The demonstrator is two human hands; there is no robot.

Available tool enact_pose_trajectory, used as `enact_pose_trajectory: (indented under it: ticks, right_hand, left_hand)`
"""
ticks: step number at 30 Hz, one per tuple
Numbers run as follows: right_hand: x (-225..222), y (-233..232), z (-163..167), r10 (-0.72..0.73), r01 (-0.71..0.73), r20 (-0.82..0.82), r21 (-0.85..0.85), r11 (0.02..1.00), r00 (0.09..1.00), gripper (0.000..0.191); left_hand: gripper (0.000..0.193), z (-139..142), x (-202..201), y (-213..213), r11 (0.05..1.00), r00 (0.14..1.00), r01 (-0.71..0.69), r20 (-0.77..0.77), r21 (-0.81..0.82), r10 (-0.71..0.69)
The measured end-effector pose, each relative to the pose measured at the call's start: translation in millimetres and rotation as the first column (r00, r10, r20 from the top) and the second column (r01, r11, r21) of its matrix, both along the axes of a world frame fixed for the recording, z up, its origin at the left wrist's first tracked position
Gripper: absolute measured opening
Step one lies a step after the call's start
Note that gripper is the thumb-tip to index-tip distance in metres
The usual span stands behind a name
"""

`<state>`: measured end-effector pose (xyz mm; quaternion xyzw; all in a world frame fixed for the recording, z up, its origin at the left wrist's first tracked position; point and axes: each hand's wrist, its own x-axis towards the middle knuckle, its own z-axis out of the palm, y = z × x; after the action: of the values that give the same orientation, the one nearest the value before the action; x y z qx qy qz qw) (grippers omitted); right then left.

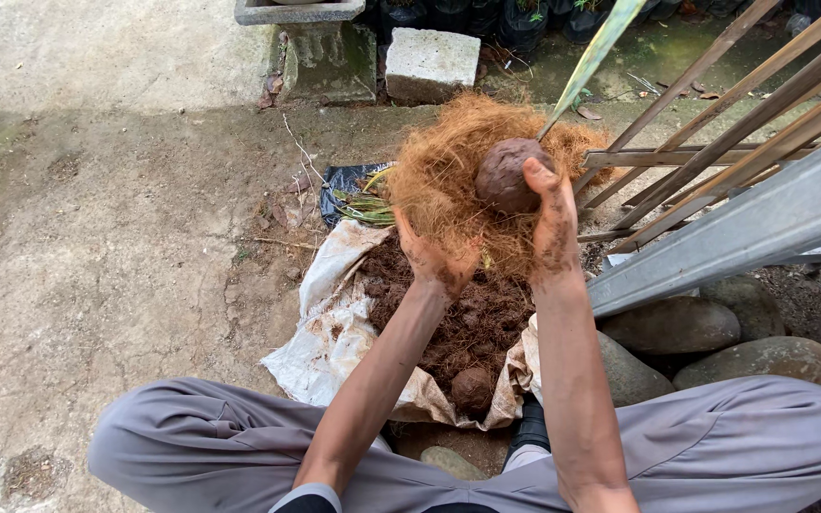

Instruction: The person sits on the ground and forms a ball of soil around a plant cutting. They then wrap the soil ball with coconut coir to secure the medium around the cutting.

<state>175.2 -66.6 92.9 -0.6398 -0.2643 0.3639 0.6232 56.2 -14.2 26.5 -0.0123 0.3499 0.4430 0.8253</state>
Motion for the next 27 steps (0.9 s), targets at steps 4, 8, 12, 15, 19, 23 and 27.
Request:
enact_pose_trajectory:
  ticks: [4, 8, 12, 15, 19, 23, 27]
  right_hand:
    - [-20, -4, -3, 0.131, -0.132, 0.096, 0.012, 0.991, 0.987, 0.136]
    - [-41, -4, 5, 0.256, -0.275, 0.192, 0.080, 0.958, 0.948, 0.117]
    - [-51, -6, 25, 0.353, -0.211, 0.324, -0.401, 0.891, 0.878, 0.076]
    - [-55, -4, 36, 0.363, -0.038, 0.684, -0.440, 0.897, 0.633, 0.063]
    - [-41, -8, 41, 0.144, -0.092, 0.865, -0.113, 0.989, 0.480, 0.054]
    - [-31, -13, 35, 0.088, -0.121, 0.761, -0.013, 0.993, 0.643, 0.046]
    - [-19, -18, 28, 0.007, -0.061, 0.623, 0.064, 0.996, 0.782, 0.042]
  left_hand:
    - [0.096, -16, -2, -4, 0.979, 0.960, 0.077, 0.252, 0.190, -0.124]
    - [0.079, -28, -8, 2, 0.954, 0.911, 0.096, 0.361, 0.285, -0.200]
    - [0.062, -29, -4, 1, 0.922, 0.880, 0.092, 0.403, 0.377, -0.252]
    - [0.050, -30, -4, -1, 0.896, 0.859, 0.078, 0.426, 0.438, -0.283]
    - [0.043, -36, -15, 1, 0.949, 0.880, 0.041, 0.439, 0.313, -0.183]
    - [0.044, -42, -20, 4, 0.953, 0.891, 0.101, 0.400, 0.287, -0.215]
    - [0.045, -42, -18, 8, 0.947, 0.894, 0.117, 0.383, 0.300, -0.231]
